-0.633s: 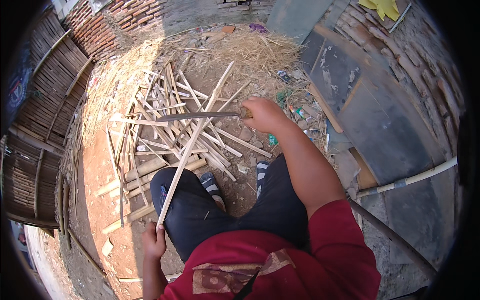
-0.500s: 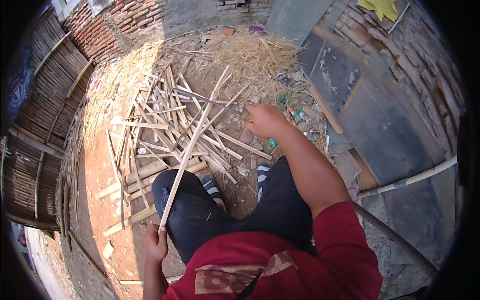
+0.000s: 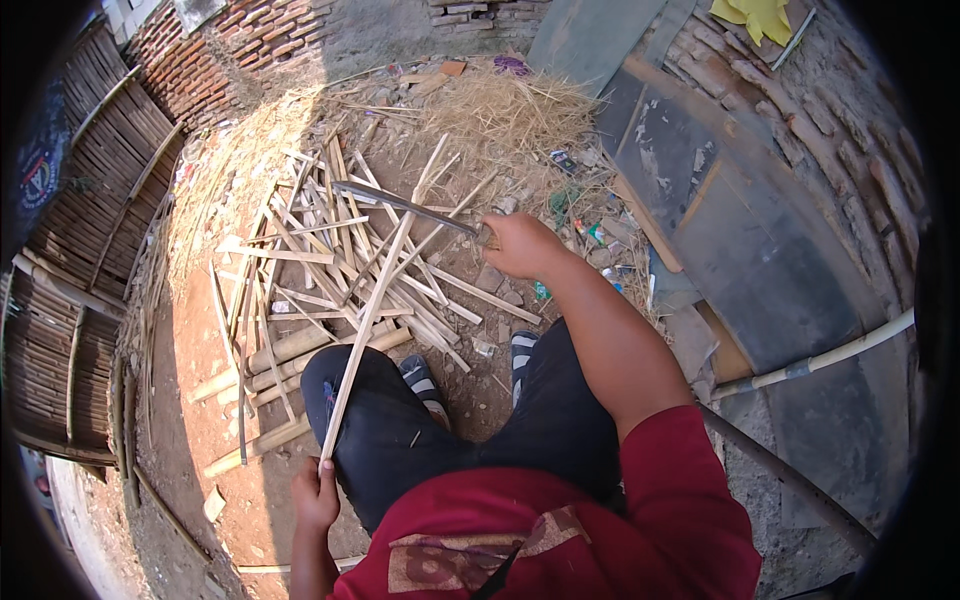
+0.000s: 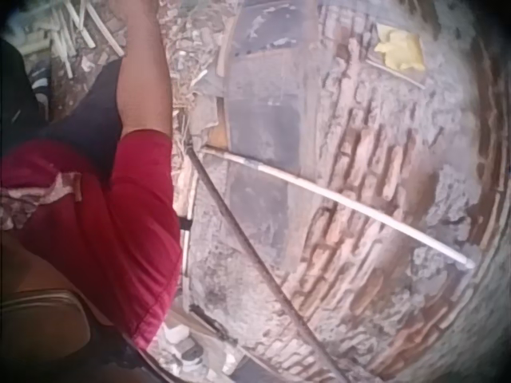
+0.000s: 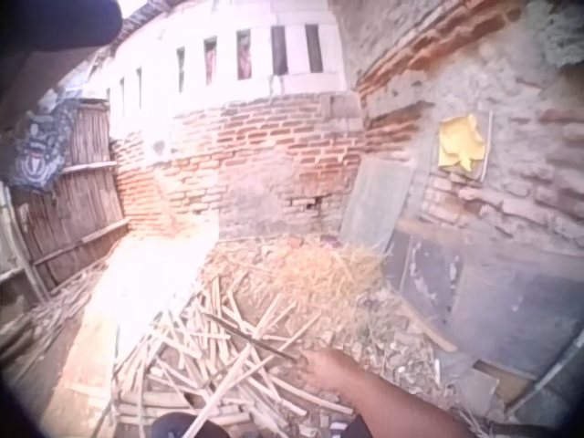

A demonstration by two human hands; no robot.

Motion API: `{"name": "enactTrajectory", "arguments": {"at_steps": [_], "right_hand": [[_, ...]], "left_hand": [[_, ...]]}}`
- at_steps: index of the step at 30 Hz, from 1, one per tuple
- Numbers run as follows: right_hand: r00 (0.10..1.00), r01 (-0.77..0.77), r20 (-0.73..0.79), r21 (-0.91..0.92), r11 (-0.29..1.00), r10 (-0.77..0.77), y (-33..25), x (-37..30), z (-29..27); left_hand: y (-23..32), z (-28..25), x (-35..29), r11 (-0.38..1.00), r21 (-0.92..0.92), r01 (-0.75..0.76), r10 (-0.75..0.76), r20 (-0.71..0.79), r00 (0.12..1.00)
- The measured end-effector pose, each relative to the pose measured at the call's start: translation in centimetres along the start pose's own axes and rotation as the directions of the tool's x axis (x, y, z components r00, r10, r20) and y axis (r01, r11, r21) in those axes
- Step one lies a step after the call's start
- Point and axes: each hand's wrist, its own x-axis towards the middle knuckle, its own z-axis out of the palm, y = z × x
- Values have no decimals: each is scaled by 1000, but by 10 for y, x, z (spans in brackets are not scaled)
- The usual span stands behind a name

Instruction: The person shaves a thin strip of wood using a machete while sitting outdoors among a pile of bamboo and wood scraps.

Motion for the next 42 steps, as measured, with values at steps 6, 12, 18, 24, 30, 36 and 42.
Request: {"name": "enactTrajectory", "arguments": {"at_steps": [6,12,18,24,30,36,42], "right_hand": [[938,283,242,-116,952,-249,-48,-17,7],[991,-129,-37,-20,991,128,10,7,-7],[971,202,148,-87,975,-188,-41,-11,7],[1000,9,6,282,959,-11,-76,14,9],[953,-160,228,938,307,-199,-157,17,73],[936,-322,310,945,-49,-167,-191,7,91],[907,-379,387,922,82,-168,-181,6,101]], "left_hand": [[-3,-1,-2,1000,-23,-8,9,14,1000],[10,-15,-8,998,-11,69,-69,65,996],[36,-14,24,942,-248,224,-178,196,964],[91,-16,75,672,-636,379,-195,342,919],[132,-7,133,670,-699,248,-92,254,963],[139,26,139,606,-777,170,-10,207,978],[121,27,143,546,-821,168,65,241,968]]}}
